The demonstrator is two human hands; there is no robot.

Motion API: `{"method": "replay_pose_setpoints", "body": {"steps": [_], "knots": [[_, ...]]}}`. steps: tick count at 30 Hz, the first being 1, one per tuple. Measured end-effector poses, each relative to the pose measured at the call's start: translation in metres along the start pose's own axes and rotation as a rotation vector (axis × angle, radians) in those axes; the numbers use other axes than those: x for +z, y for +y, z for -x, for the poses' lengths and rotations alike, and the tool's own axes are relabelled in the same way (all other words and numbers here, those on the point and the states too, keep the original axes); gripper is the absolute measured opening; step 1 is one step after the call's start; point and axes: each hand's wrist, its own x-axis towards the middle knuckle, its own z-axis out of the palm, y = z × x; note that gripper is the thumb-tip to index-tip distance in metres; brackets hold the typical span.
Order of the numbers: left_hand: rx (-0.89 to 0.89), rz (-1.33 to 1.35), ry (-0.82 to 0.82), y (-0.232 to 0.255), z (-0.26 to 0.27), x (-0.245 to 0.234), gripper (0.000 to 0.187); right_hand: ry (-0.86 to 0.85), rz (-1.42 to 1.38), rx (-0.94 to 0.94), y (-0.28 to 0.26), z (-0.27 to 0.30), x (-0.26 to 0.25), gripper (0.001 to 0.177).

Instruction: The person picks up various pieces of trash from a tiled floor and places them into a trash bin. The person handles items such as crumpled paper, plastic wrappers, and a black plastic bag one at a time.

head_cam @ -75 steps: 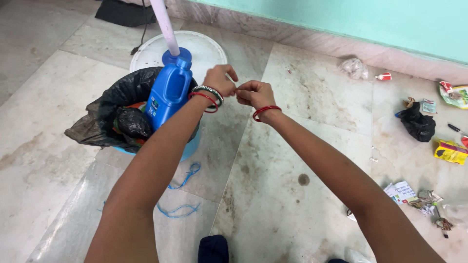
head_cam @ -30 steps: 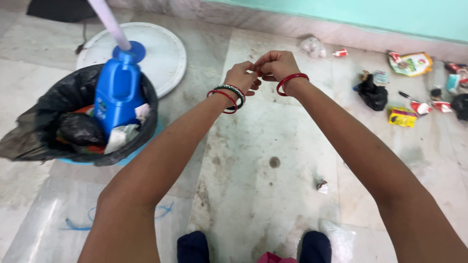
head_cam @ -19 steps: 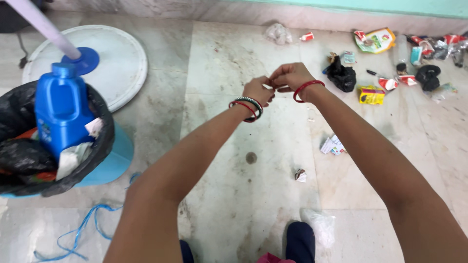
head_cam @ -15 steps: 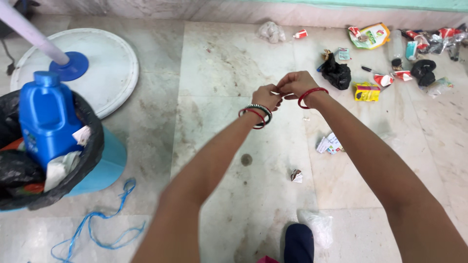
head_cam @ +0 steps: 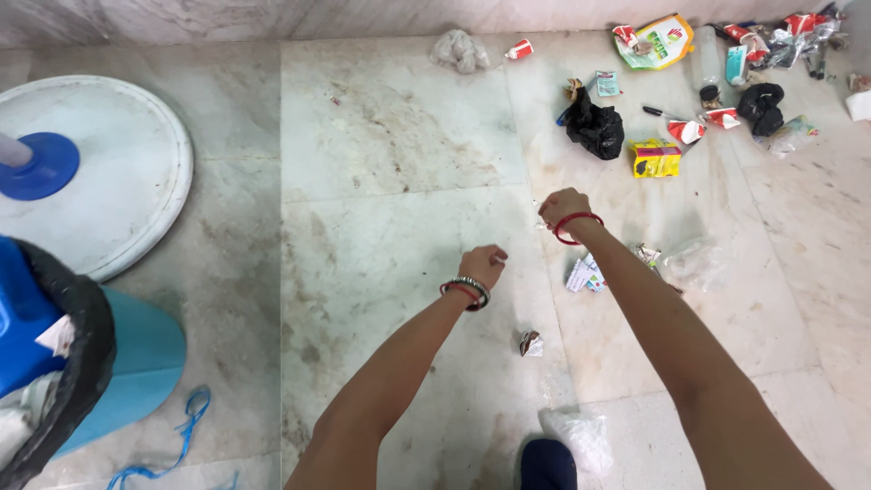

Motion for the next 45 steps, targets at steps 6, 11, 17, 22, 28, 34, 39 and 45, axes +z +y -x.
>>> {"method": "replay_pose_setpoints", "body": {"steps": [6, 11, 17, 22, 28, 34, 39, 45], "knots": [[0.170, -0.064, -0.228, -0.013, 0.019, 0.009, 0.022, 0.191, 0.254, -0.027, 0.061, -0.043, 0.031, 0.020], [0.222, -0.010, -0.311, 0.006, 0.028, 0.037, 0.022, 0.190, 0.241, 0.019, 0.066, -0.053, 0.054, 0.033], [0.153, 0.116, -0.261, 0.008, 0.010, 0.047, 0.018, 0.246, 0.198, 0.002, 0.060, -0.047, 0.074, 0.027], [0.077, 0.141, -0.162, 0.000, -0.003, 0.039, 0.015, 0.266, 0.217, -0.104, 0.049, -0.037, 0.085, 0.009], [-0.029, 0.149, -0.109, -0.010, -0.009, 0.018, 0.016, 0.190, 0.261, -0.100, 0.021, -0.008, 0.072, 0.007], [-0.071, 0.181, 0.022, -0.016, -0.015, -0.006, 0.017, 0.060, -0.032, -0.036, 0.004, -0.005, 0.075, 0.017], [-0.082, 0.282, 0.198, -0.007, -0.015, -0.030, 0.018, -0.089, -0.626, 0.043, -0.017, -0.008, 0.094, 0.020], [-0.229, 0.418, 0.236, 0.010, -0.013, -0.074, 0.021, -0.268, -0.954, 0.052, -0.064, 0.011, 0.103, 0.014]]}}
